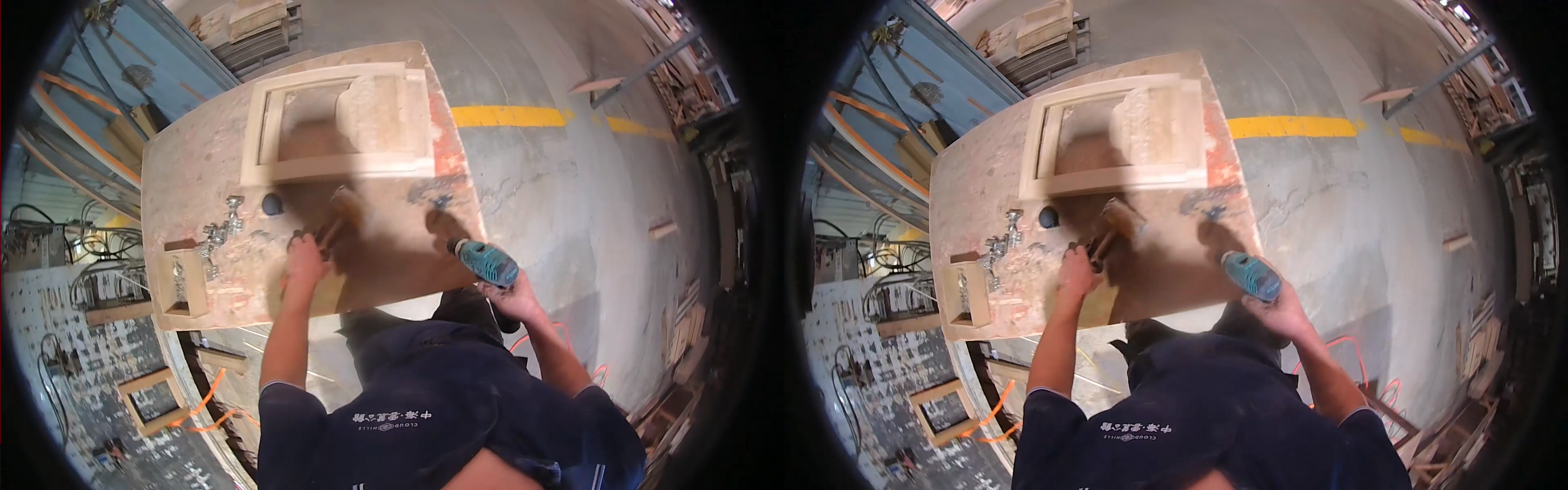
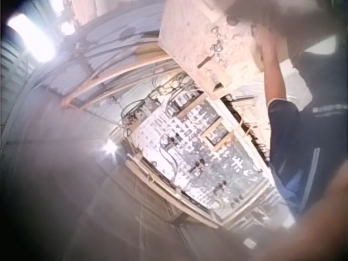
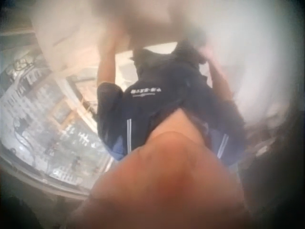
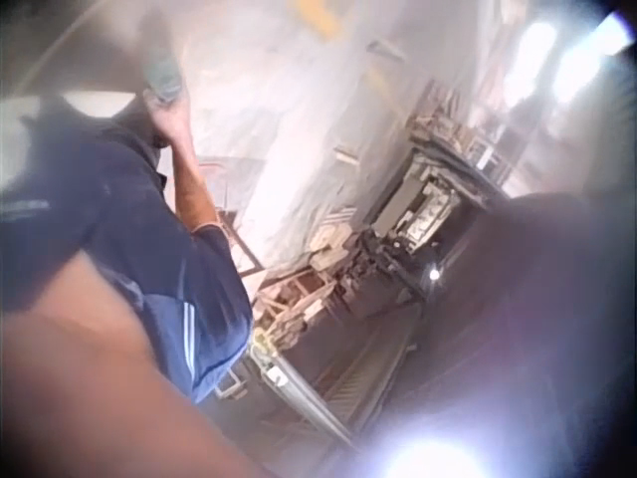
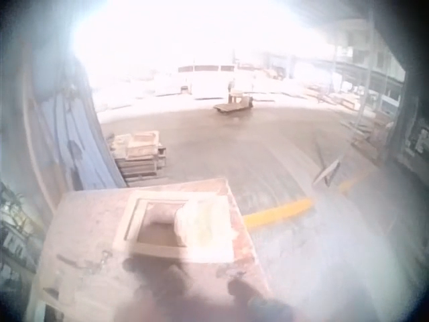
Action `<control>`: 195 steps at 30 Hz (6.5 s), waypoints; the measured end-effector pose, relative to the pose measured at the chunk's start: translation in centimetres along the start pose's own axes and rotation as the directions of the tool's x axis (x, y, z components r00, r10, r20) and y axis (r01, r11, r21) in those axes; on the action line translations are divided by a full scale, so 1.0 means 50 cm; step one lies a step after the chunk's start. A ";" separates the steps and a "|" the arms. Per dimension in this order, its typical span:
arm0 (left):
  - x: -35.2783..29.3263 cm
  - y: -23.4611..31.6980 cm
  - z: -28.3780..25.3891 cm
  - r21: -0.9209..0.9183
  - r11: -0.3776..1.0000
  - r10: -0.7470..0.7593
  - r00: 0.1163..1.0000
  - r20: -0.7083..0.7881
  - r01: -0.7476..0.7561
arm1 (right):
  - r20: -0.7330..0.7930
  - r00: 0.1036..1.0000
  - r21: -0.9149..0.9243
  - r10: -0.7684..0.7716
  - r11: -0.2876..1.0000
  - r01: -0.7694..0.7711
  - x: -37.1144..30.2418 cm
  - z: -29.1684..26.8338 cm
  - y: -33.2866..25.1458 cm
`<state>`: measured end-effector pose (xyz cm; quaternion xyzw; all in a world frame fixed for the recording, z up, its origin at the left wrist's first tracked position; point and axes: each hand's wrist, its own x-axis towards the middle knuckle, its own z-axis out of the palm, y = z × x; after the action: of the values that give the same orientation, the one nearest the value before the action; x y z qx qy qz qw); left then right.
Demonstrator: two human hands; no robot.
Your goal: The person measures a wooden drawer frame with a tape measure, retrieves a wooden box of screws, and uses a power drill to attach metal hinges to the inner corners of the frame on a workbench.
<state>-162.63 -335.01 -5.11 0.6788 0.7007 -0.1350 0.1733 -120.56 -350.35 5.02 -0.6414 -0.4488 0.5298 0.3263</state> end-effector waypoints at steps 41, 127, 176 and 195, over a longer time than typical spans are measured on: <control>-0.398 0.737 0.226 -0.877 -0.437 -0.897 0.161 0.411 -0.198 | 0.967 0.027 0.100 -0.255 0.473 0.876 0.773 0.046 -0.305; 0.264 0.371 -0.325 -0.420 -0.752 -0.597 0.795 0.106 -0.508 | 0.595 0.763 -0.181 -0.254 0.882 0.434 1.070 -0.264 -0.351; -0.017 0.590 0.127 -0.875 -0.477 -0.864 0.222 0.451 -0.080 | 0.975 0.170 -0.136 -0.141 0.225 0.965 1.039 0.075 -0.370; -0.040 0.529 0.167 -0.840 -0.511 -0.789 0.490 0.372 -0.185 | 0.952 0.258 -0.295 0.165 0.277 0.914 0.653 0.500 -0.148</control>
<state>-135.72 -339.26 -10.57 -0.1095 0.6949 0.6357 0.3177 -145.43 -318.84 -6.64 -0.1377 -0.9138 0.3231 -0.2040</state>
